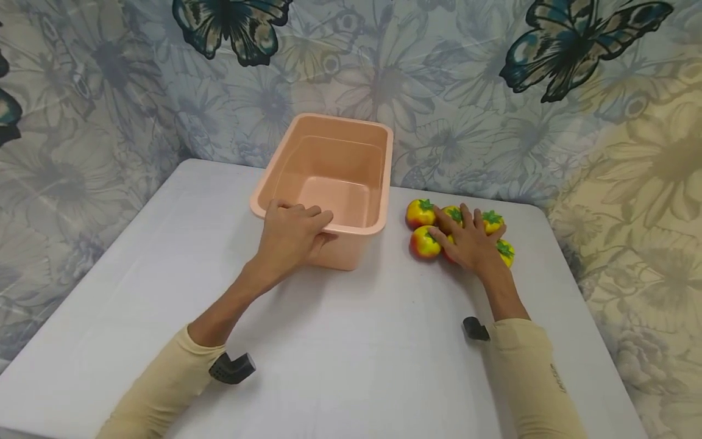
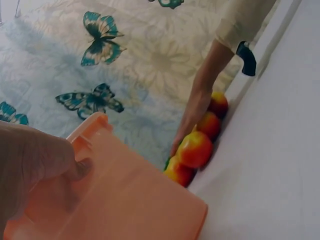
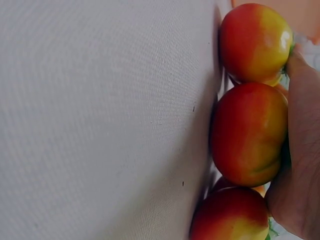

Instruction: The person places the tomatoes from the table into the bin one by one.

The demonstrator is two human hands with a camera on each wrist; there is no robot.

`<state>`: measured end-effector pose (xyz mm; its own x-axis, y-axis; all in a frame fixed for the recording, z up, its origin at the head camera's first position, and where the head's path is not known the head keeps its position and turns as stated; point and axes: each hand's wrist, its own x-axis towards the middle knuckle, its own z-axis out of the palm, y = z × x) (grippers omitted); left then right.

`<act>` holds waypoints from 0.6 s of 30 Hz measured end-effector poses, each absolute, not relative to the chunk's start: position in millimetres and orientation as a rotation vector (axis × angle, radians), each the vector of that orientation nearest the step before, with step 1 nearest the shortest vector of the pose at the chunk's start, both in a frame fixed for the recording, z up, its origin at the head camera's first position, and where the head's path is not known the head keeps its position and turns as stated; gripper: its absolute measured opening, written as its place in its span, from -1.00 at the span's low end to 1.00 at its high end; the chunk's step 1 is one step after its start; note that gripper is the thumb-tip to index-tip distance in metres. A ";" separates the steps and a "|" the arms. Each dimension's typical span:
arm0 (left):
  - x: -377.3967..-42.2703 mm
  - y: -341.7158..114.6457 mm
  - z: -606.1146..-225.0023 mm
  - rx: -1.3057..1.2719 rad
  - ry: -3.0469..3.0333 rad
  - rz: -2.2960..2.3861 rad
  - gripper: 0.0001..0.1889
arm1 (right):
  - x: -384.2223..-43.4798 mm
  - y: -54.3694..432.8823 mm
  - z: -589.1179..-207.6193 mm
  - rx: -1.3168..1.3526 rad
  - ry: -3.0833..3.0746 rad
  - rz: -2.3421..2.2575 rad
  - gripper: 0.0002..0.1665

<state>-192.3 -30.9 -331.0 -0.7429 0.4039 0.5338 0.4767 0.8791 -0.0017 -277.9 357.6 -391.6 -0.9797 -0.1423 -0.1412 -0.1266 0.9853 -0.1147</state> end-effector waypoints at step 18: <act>-198.3 21.0 -327.1 -0.631 -2.509 -0.103 -0.68 | -277.4 357.8 -391.4 -0.172 3.005 -0.183 0.02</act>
<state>-198.3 21.0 -327.1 -0.7412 0.4166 0.5264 0.4584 0.8870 -0.0565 -277.4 357.8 -391.4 -0.9856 -0.1209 -0.1184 -0.1056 0.9861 -0.1279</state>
